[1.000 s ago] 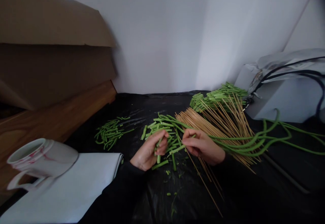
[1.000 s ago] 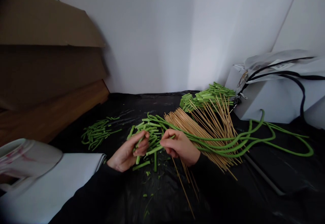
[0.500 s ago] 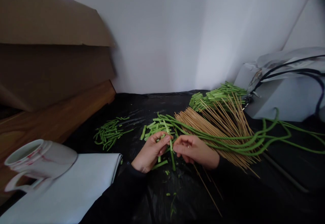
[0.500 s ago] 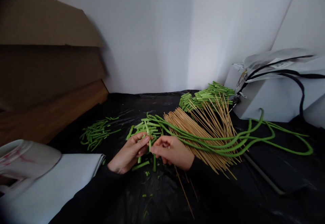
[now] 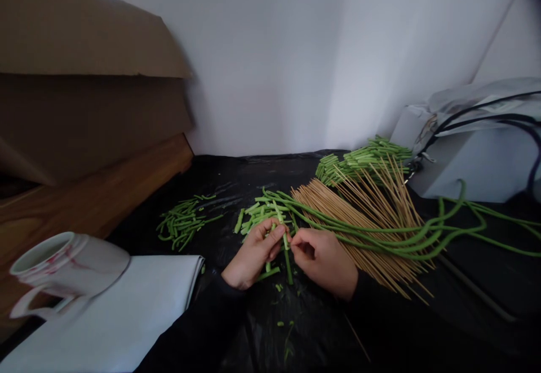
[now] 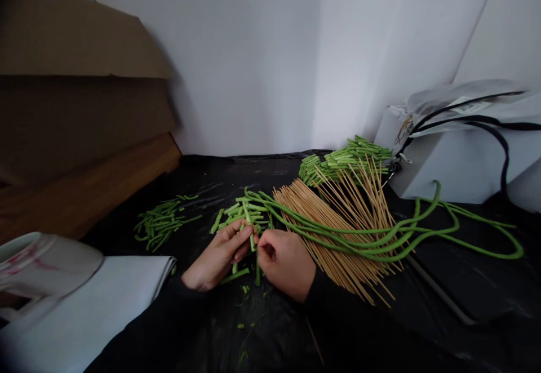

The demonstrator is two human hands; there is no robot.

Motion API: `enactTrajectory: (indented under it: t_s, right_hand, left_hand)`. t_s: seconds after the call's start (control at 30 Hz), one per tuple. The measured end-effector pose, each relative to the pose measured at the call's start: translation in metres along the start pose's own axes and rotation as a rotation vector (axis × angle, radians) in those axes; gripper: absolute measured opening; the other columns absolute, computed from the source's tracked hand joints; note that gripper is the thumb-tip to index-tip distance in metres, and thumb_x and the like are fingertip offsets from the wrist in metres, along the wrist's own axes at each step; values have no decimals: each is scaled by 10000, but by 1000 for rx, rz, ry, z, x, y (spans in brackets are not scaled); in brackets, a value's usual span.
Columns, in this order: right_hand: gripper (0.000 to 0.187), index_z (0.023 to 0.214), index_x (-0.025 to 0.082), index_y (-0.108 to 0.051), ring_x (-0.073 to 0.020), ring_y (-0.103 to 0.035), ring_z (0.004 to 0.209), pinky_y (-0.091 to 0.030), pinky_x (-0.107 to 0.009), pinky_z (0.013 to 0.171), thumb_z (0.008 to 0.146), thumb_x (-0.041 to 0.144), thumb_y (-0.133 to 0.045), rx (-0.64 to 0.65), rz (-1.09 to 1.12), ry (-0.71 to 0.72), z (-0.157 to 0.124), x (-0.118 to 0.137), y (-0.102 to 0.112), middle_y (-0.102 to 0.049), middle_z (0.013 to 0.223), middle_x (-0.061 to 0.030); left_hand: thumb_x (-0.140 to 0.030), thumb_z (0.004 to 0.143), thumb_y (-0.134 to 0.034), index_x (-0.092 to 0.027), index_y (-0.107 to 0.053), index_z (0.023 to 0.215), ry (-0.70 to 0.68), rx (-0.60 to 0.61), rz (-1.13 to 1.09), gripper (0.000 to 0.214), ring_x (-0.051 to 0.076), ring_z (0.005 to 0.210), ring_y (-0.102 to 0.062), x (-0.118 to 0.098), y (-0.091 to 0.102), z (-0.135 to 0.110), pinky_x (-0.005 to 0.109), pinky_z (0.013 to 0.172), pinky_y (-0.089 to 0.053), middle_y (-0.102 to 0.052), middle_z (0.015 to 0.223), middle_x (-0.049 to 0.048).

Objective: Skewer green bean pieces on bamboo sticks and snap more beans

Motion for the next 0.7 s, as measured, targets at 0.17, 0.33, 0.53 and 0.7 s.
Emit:
enactTrajectory:
  t_s: [0.17, 0.33, 0.53, 0.7]
  right_hand:
    - [120, 678, 185, -528, -106, -499, 587, -338, -238, 596, 764, 101, -525, -121, -229, 90, -2, 4, 9, -542, 629, 27]
    - [100, 679, 192, -536, -105, -483, 558, -328, -233, 573, 748, 119, -545, -189, -265, 72, 3, -1, 26, -527, 595, 36]
    - [95, 695, 191, -570, -102, -493, 534, -337, -226, 553, 759, 131, -535, -121, -204, 32, 7, -4, 26, -550, 576, 36]
    - [79, 687, 188, -567, -105, -476, 527, -328, -238, 549, 753, 155, -540, -232, -278, -40, 11, -17, 47, -540, 570, 34]
  left_hand:
    - [-453, 856, -595, -157, -524, 802, 42, -2, 2, 309, 47, 442, -257, 3, 1, 0, 209, 419, -165, -430, 591, -60]
    - [-480, 838, -607, -141, -561, 806, 48, -61, 35, 344, 53, 442, -261, 2, 6, -1, 212, 423, -162, -375, 524, -68]
    - [-389, 886, -545, -153, -536, 793, 104, 139, -5, 254, 36, 412, -266, 0, -15, -7, 202, 394, -135, -485, 586, -39]
    - [-327, 871, -571, -147, -546, 831, 73, 11, -58, 186, 19, 401, -264, -6, -3, -4, 174, 377, -130, -553, 649, -19]
Point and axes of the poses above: each hand's wrist, its own z-axis towards the middle knuckle, its own y-axis out of the back of the hand, x = y × z, the point moved 8 cm from there along z, towards the middle knuckle
